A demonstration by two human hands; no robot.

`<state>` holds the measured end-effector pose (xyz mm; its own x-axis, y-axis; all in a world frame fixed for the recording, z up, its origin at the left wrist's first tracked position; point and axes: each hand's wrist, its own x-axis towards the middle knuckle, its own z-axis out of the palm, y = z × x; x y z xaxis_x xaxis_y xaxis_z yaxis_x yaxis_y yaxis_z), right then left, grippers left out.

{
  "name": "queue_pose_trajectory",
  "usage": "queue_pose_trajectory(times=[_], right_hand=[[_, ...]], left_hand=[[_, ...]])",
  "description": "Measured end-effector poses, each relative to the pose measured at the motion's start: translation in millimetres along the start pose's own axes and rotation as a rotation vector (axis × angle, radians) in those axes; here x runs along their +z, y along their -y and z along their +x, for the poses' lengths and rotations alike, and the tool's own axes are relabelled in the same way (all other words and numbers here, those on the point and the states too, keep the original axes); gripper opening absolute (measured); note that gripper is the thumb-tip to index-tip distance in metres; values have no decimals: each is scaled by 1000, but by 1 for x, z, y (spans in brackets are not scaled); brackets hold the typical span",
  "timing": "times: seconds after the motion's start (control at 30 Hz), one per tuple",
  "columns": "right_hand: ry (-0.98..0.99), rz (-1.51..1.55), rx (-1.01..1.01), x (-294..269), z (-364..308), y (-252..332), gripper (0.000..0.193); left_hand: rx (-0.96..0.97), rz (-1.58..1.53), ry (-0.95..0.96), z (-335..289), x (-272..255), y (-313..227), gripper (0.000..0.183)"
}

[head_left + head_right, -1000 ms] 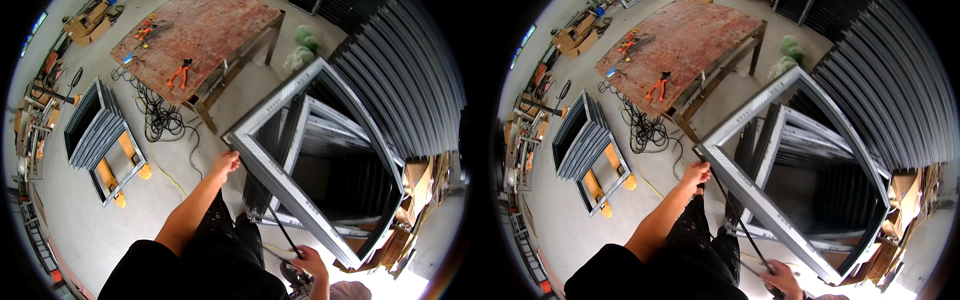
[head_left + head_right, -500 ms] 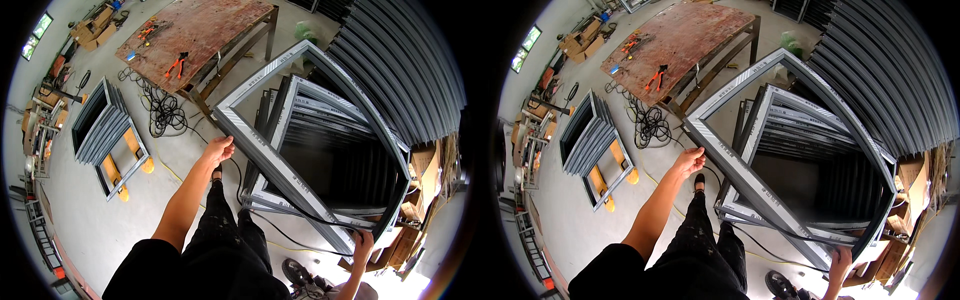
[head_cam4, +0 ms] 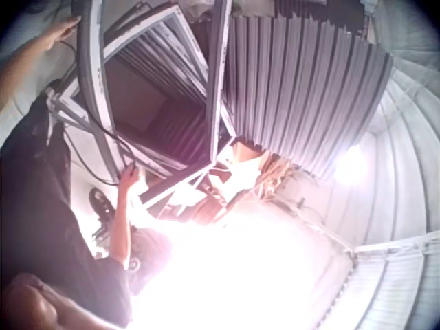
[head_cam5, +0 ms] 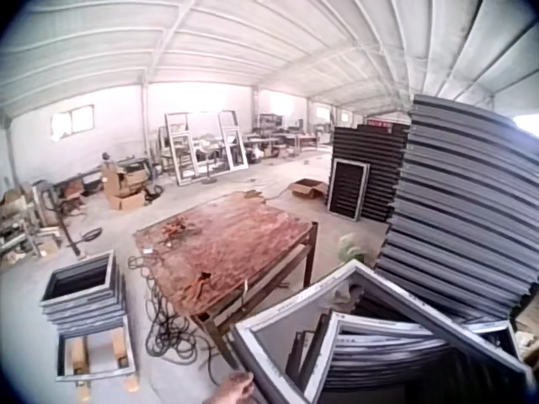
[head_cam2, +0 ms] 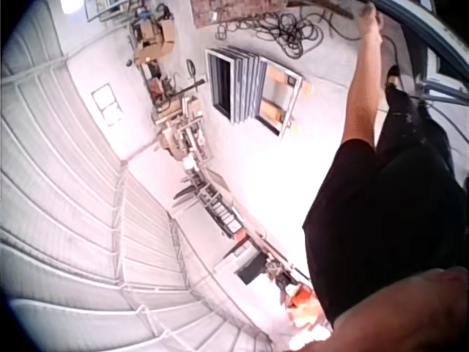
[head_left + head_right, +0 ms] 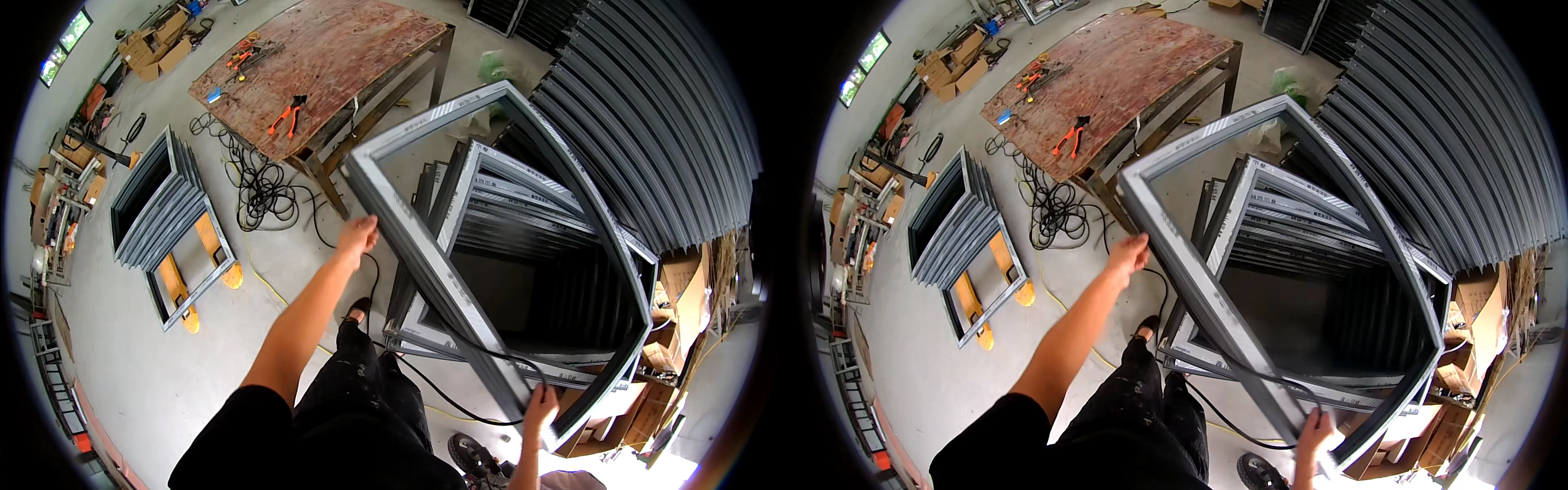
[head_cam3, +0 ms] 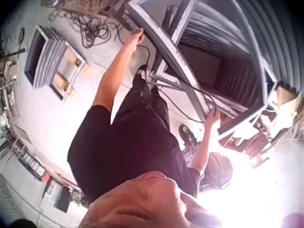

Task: The person installs a black rubber seal into a metal window frame. They press the seal into the groove by hand and use a tool with orange handles to cut the end of the seal.

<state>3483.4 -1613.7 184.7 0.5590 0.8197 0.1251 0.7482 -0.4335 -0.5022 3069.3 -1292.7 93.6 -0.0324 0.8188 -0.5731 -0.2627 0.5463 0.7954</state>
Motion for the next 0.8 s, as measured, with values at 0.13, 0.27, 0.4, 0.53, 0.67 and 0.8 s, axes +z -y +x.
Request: queue_pose_trajectory(times=[0.13,0.27,0.4,0.53,0.67,0.8], right_hand=[[39,45,87,44,-38,81,28],[57,117,181,67,-49,142,23],[47,46,20,72,-54,156,18],[24,-49,-37,63,-68,158,23],[13,-113,43,70,-72,169,27],[-31,-209,8,78,-80,152,31]], left_hand=[[15,137,-82,50,1,-56,31],[-45,127,-20,57,23,-56,26],[37,197,2,87,22,-56,22],[-25,237,98,58,32,-58,28],[-63,218,171,58,23,-53,32],[-7,273,83,99,18,-79,32]])
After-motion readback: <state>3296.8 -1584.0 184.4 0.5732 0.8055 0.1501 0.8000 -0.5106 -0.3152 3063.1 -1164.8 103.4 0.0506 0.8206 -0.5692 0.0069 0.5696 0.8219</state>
